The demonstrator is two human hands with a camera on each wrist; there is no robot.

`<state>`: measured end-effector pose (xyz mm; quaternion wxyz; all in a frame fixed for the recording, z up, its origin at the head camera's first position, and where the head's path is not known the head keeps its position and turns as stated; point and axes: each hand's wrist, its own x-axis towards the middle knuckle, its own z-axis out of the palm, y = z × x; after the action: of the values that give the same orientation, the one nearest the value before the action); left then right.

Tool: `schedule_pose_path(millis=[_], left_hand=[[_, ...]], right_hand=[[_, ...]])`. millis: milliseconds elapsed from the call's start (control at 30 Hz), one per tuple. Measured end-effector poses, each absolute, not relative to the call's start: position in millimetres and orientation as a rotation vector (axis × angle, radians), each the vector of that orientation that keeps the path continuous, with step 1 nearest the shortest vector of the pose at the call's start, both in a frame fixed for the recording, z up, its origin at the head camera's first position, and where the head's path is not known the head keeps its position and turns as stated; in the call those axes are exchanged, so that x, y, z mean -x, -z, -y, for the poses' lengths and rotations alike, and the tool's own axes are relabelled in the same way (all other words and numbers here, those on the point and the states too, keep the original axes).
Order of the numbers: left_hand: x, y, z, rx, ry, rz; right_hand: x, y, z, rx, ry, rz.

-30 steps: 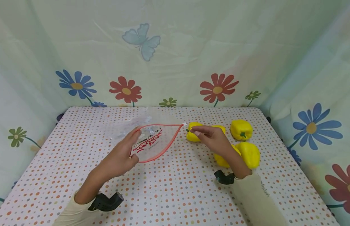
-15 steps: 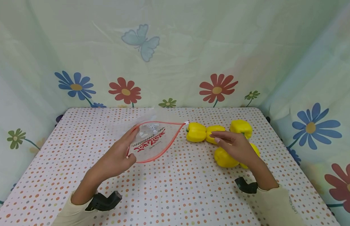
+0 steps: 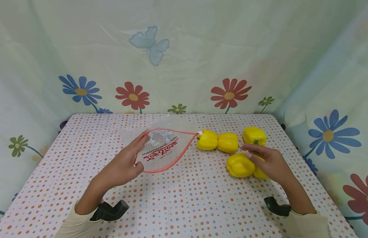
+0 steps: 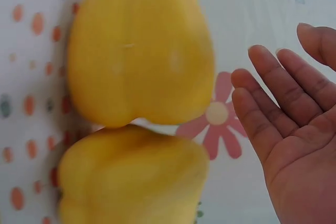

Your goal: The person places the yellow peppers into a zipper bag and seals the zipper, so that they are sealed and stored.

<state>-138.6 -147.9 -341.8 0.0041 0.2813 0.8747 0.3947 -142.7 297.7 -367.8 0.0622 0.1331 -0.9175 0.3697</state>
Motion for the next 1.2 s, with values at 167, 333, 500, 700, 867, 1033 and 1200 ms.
schedule_pose_path(millis=[167,333,500,700,867,1033,1200], left_hand=[[141,340,149,-0.885,-1.212,-2.739],[143,338,151,-0.880,-1.218,-2.741],[144,338,151,-0.906,-1.267,-2.695],[145,337,149,-0.922,-1.304,-2.655],[145,336,150,-0.935,-1.302,-2.653],[145,335,150,-0.947,-1.290,-2.654],[145,334,148,-0.975,-1.293,-2.642]], right_hand=[[140,380,-306,-0.344,-1.189,2.807],[138,387,-309,-0.383,-1.238,2.820],[137,389,-309,-0.465,-1.262,2.814],[136,393,-309,-0.537,-1.276,2.806],[137,392,-306,-0.508,-1.214,2.835],[140,391,-298,-0.403,-1.214,2.897],[141,392,-291,-0.297,-1.192,2.954]])
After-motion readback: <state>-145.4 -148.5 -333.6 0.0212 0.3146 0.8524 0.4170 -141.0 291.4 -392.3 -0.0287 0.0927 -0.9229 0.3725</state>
